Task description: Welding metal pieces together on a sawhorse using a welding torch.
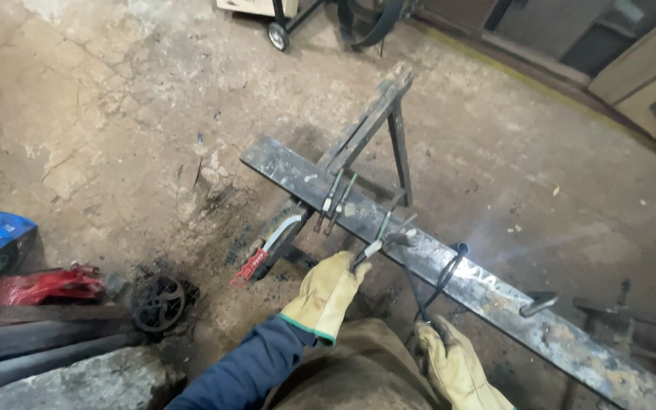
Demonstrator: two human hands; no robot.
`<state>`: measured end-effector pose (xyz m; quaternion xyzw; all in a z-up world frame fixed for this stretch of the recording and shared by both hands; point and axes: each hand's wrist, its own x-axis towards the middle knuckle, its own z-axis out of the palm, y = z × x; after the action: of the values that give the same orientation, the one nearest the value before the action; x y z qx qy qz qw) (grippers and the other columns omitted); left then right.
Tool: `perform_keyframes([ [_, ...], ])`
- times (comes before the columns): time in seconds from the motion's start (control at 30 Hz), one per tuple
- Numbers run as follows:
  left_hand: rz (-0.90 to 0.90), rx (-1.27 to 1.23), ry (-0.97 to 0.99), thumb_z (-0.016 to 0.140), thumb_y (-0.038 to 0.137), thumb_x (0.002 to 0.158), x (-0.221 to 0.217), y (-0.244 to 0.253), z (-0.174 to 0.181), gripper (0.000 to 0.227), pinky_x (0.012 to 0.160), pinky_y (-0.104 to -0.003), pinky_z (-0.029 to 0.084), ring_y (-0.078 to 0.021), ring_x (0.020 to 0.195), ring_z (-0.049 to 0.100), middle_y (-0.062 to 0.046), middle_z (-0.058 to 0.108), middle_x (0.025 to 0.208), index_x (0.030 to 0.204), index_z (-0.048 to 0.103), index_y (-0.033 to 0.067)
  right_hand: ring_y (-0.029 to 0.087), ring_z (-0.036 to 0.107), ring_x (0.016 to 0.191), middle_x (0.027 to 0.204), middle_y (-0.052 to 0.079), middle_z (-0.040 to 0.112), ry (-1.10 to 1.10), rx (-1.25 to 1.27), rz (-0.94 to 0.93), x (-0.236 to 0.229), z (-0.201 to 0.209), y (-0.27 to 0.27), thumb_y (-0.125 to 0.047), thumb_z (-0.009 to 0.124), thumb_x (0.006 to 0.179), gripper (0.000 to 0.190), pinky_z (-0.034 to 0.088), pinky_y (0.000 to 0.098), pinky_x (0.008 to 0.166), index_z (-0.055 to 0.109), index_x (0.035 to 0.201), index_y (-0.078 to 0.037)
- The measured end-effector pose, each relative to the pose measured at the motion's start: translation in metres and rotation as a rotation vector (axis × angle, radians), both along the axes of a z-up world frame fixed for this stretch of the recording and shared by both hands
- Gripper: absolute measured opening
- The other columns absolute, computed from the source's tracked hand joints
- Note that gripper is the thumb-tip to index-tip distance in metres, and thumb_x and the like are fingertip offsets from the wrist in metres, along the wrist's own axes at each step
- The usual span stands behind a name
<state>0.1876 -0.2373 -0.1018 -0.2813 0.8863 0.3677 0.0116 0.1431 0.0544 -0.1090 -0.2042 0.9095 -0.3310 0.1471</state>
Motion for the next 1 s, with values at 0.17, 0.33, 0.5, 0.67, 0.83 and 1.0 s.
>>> perform_keyframes([
  [0.17,-0.065,0.098,0.018,0.066,0.042,0.093,0.006,0.010,-0.009,0.034,0.071,-0.051,0.056,-0.0410,0.083,0.071,-0.020,0.073,0.086,0.092,0.072,0.0083,0.024,0.069,0.081,0.086,0.011,0.072,-0.099,-0.018,0.048,0.008,0.006,0.017,-0.028,0.058,0.095,0.029,0.056,0.0333,0.074,0.071,0.106,-0.005],
  [0.33,-0.143,0.115,-0.165,0.062,0.046,0.094,-0.021,0.024,0.019,0.039,0.079,-0.052,0.055,-0.0433,0.090,0.069,-0.022,0.072,0.092,0.099,0.070,0.0079,0.016,0.069,0.084,0.094,0.008,0.074,-0.258,-0.334,-0.111,0.003,-0.061,0.046,-0.019,0.058,0.096,0.030,0.054,0.0286,0.073,0.064,0.117,0.001],
  [0.5,-0.216,0.059,-0.144,0.059,0.042,0.097,-0.013,0.028,0.012,0.038,0.078,-0.050,0.056,-0.0434,0.089,0.070,-0.023,0.072,0.091,0.097,0.069,0.0058,0.013,0.070,0.082,0.092,0.005,0.077,-0.303,-0.178,-0.256,0.017,-0.068,0.047,-0.019,0.060,0.096,0.028,0.054,0.0276,0.072,0.071,0.112,0.001],
  [0.67,-0.279,-0.065,-0.105,0.059,0.038,0.096,-0.013,0.027,0.005,0.034,0.071,-0.051,0.056,-0.0417,0.083,0.071,-0.022,0.072,0.085,0.092,0.068,0.0057,0.015,0.065,0.075,0.083,0.008,0.072,-0.341,-0.187,-0.215,0.022,-0.074,0.038,-0.018,0.058,0.099,0.024,0.052,0.0282,0.069,0.073,0.106,0.000],
  [0.83,-0.288,-0.145,-0.051,0.058,0.035,0.098,-0.011,0.028,0.002,0.031,0.066,-0.052,0.056,-0.0413,0.080,0.071,-0.021,0.073,0.083,0.093,0.068,0.0062,0.015,0.065,0.074,0.081,0.007,0.071,-0.352,-0.160,-0.177,0.016,-0.069,0.028,-0.018,0.057,0.098,0.023,0.052,0.0280,0.069,0.072,0.102,0.000],
  [1.0,-0.337,-0.175,-0.136,0.056,0.034,0.099,-0.011,0.027,0.003,0.030,0.063,-0.052,0.056,-0.0397,0.080,0.072,-0.019,0.073,0.084,0.095,0.068,0.0064,0.016,0.061,0.078,0.087,0.008,0.069,-0.389,-0.365,-0.125,0.016,-0.080,0.037,-0.017,0.057,0.097,0.025,0.051,0.0282,0.070,0.066,0.112,0.000],
])
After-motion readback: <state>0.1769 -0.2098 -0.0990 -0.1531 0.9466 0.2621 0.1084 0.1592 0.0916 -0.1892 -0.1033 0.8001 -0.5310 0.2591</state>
